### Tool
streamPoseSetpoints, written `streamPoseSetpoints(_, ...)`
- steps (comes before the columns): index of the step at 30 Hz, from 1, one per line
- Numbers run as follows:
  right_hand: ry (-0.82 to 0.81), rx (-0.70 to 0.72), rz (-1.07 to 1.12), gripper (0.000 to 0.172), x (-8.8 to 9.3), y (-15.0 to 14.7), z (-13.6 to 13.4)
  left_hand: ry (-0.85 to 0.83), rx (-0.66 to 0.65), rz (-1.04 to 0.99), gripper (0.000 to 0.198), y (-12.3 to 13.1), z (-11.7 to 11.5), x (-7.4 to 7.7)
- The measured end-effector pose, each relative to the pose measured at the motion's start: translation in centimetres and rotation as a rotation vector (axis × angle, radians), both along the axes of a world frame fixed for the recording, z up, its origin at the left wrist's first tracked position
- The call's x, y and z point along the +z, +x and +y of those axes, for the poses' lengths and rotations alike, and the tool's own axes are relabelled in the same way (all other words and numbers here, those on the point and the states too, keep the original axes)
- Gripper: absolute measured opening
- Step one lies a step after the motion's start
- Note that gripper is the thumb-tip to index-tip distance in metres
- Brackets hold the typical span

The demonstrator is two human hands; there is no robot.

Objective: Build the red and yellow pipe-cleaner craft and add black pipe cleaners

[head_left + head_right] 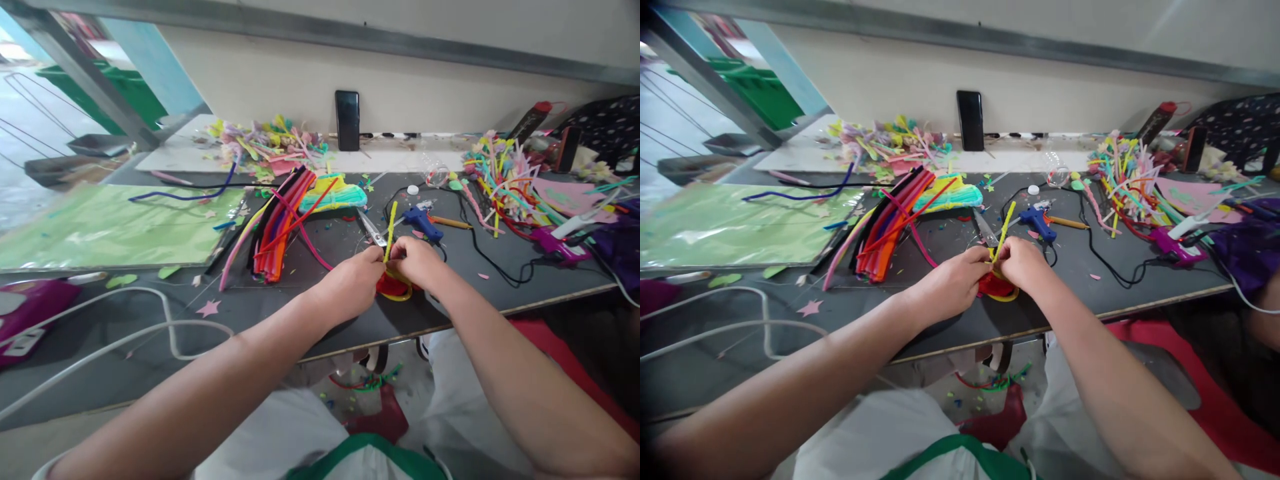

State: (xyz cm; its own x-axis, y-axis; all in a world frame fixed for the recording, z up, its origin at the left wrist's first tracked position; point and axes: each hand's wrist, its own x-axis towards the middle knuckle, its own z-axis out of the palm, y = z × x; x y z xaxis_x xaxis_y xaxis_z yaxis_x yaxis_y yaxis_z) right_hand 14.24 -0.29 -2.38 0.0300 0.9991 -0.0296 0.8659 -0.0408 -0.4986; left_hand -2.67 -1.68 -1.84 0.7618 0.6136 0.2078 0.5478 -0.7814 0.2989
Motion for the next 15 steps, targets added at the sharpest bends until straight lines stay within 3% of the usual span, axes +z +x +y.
streamPoseSetpoints(9,0.026,0.009,-0.059,0.018,-0.5,-0.4,0.8,-0.018,-0.019,0.091,0.026,0.1,-0.2,0.3)
streamPoseSetpoints(12,0.089,-0.002,-0.013,0.026,-0.9,-0.1,0.5,-0.017,-0.022,-0.003,0.03,-0.2,0.0,-0.3)
streamPoseSetpoints(15,0.225,0.098,0.033,0.04,-0.8,0.8,0.2,0.038,0.0,-0.196,0.039,-0.7,0.9,-0.8)
